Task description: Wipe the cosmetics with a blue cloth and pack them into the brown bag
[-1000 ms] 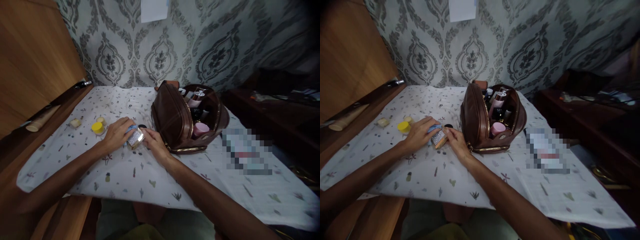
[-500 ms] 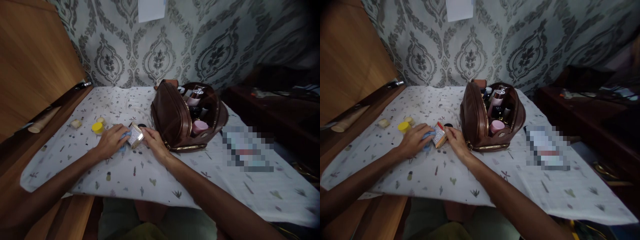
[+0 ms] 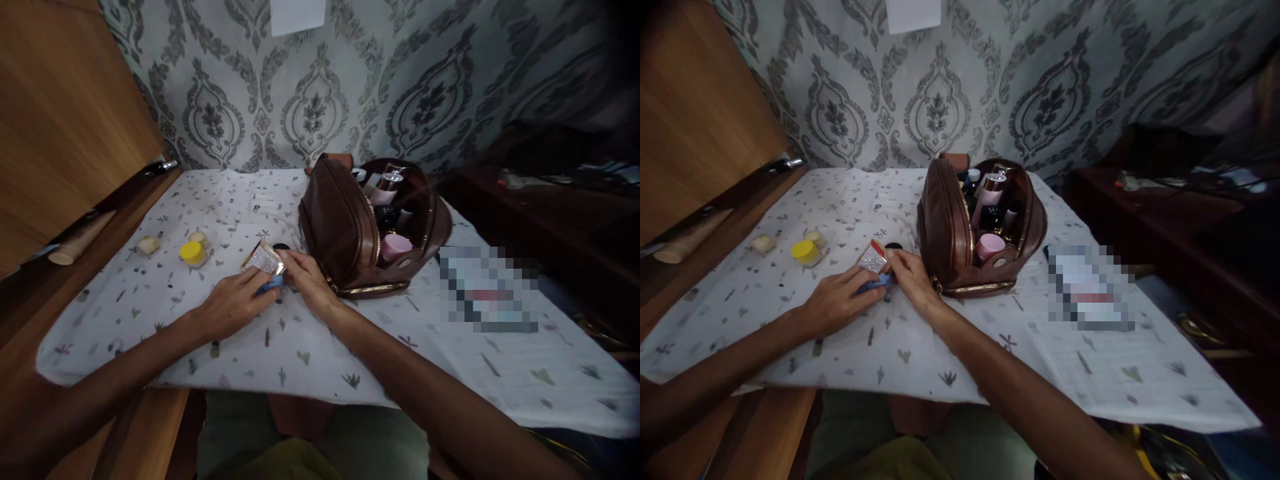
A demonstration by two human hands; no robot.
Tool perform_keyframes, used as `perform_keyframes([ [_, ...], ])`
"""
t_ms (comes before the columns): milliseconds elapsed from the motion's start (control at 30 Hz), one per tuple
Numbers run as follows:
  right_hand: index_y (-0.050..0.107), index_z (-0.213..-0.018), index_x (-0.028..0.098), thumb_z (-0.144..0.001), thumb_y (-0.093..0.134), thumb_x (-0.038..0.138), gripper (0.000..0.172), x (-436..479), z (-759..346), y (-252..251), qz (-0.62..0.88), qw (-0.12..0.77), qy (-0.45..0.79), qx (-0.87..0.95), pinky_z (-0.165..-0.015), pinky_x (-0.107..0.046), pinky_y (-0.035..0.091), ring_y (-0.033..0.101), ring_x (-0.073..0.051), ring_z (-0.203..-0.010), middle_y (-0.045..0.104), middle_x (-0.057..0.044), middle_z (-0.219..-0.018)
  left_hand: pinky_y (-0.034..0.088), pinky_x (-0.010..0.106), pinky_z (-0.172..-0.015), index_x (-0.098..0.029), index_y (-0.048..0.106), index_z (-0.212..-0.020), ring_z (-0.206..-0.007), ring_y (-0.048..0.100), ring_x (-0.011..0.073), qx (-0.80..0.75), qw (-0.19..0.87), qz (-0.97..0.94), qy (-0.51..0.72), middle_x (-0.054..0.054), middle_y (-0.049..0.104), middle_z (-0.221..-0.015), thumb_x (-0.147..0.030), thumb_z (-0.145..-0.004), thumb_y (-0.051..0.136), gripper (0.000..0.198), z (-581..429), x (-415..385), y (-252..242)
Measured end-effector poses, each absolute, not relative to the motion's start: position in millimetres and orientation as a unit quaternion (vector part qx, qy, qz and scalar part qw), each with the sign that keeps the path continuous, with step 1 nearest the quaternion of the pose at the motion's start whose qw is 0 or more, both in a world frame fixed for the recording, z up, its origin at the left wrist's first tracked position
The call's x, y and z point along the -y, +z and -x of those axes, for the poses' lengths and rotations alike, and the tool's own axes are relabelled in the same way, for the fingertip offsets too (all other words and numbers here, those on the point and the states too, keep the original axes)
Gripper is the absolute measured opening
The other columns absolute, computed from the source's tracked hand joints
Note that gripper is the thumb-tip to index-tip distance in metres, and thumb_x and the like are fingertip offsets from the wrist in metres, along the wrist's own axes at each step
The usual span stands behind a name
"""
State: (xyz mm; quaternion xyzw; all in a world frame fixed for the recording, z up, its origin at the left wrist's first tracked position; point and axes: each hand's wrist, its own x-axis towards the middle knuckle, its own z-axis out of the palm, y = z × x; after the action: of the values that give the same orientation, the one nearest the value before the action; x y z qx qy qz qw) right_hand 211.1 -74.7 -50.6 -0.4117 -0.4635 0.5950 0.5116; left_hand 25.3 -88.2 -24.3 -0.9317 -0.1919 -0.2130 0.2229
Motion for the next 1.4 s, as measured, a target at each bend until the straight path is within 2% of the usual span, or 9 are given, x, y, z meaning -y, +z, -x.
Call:
perform_keyframes([
  [200, 0.072, -0.095, 0.020, -0.068, 0.082, 0.054, 0.045, 72, -210, -49, 0.385, 0.514, 0.633, 0.432, -0.083, -0.037, 0.057, 0.068, -0.021, -0.087, 0.073, -0.003, -0.087, 0.050, 0.025, -0.063, -0.019, 0.063, -0.103, -0.090, 0.061, 0.0182, 0.213, 0.089, 0.950, -0.212, 0.006, 0.065, -0.103, -0.017, -0.099, 0.052, 0.012, 1, 89, -28],
  [367, 0.072, -0.102, 0.020, -0.074, 0.079, 0.052, 0.043, 71, -211, -51, 0.376, 0.514, 0.625, 0.451, -0.083, -0.035, 0.057, 0.069, -0.020, -0.088, 0.074, -0.004, -0.092, 0.055, 0.029, -0.081, -0.023, 0.064, -0.111, -0.098, 0.064, 0.0166, 0.268, -0.111, 0.925, -0.244, 0.006, 0.063, -0.109, -0.027, -0.100, 0.054, 0.015, 15, 78, -30],
  [500, 0.072, -0.105, 0.021, -0.075, 0.080, 0.051, 0.043, 71, -212, -51, 0.335, 0.513, 0.626, 0.482, -0.086, -0.033, 0.055, 0.068, -0.018, -0.090, 0.074, -0.003, -0.099, 0.052, 0.037, -0.092, -0.022, 0.066, -0.103, -0.108, 0.062, 0.0217, 0.372, -0.142, 0.858, -0.325, 0.008, 0.061, -0.114, -0.033, -0.095, 0.060, 0.015, 21, 66, -29],
  [600, 0.073, -0.107, 0.024, -0.078, 0.078, 0.051, 0.040, 71, -212, -51, 0.319, 0.513, 0.621, 0.498, -0.088, -0.033, 0.055, 0.068, -0.018, -0.093, 0.074, -0.002, -0.103, 0.054, 0.036, -0.087, -0.021, 0.065, -0.100, -0.109, 0.062, 0.0233, 0.411, -0.233, 0.812, -0.343, 0.009, 0.063, -0.121, -0.039, -0.092, 0.063, 0.020, 24, 60, -27],
  [733, 0.074, -0.113, 0.026, -0.082, 0.074, 0.051, 0.040, 69, -215, -54, 0.327, 0.500, 0.602, 0.529, -0.092, -0.035, 0.055, 0.068, -0.019, -0.099, 0.074, -0.003, -0.110, 0.054, 0.034, -0.084, -0.021, 0.064, -0.096, -0.095, 0.066, 0.0208, 0.393, -0.351, 0.787, -0.321, 0.007, 0.069, -0.105, -0.043, -0.089, 0.067, 0.024, 27, 57, -26],
  [833, 0.074, -0.117, 0.027, -0.084, 0.072, 0.053, 0.042, 68, -215, -55, 0.337, 0.498, 0.581, 0.549, -0.088, -0.036, 0.057, 0.067, -0.021, -0.104, 0.073, -0.005, -0.120, 0.053, 0.037, -0.091, -0.020, 0.065, -0.091, -0.101, 0.065, 0.0220, 0.373, -0.302, 0.801, -0.357, 0.007, 0.067, -0.105, -0.040, -0.089, 0.067, 0.020, 28, 59, -22],
  [967, 0.075, -0.116, 0.028, -0.085, 0.069, 0.056, 0.043, 69, -213, -56, 0.344, 0.512, 0.537, 0.576, -0.077, -0.035, 0.060, 0.066, -0.023, -0.104, 0.071, -0.005, -0.119, 0.053, 0.039, -0.093, -0.020, 0.065, -0.093, -0.108, 0.062, 0.0224, 0.336, -0.133, 0.858, -0.366, 0.010, 0.062, -0.112, -0.030, -0.094, 0.061, 0.011, 24, 71, -14],
  [1167, 0.072, -0.114, 0.024, -0.085, 0.066, 0.059, 0.046, 69, -214, -59, 0.397, 0.533, 0.508, 0.548, -0.093, -0.041, 0.056, 0.068, -0.024, -0.105, 0.073, -0.007, -0.110, 0.055, 0.035, -0.079, -0.019, 0.060, -0.093, -0.111, 0.057, 0.0255, 0.238, 0.134, 0.914, -0.299, 0.011, 0.063, -0.116, -0.010, -0.093, 0.055, 0.011, 12, 93, -21],
  [1400, 0.071, -0.108, 0.022, -0.077, 0.076, 0.046, 0.040, 68, -214, -56, 0.413, 0.517, 0.516, 0.544, -0.096, -0.038, 0.053, 0.067, -0.021, -0.103, 0.072, -0.007, -0.112, 0.057, 0.030, -0.074, -0.019, 0.058, -0.101, -0.105, 0.060, 0.0215, 0.220, 0.035, 0.947, -0.230, 0.010, 0.065, -0.113, -0.011, -0.097, 0.047, 0.014, 12, 103, -25],
])
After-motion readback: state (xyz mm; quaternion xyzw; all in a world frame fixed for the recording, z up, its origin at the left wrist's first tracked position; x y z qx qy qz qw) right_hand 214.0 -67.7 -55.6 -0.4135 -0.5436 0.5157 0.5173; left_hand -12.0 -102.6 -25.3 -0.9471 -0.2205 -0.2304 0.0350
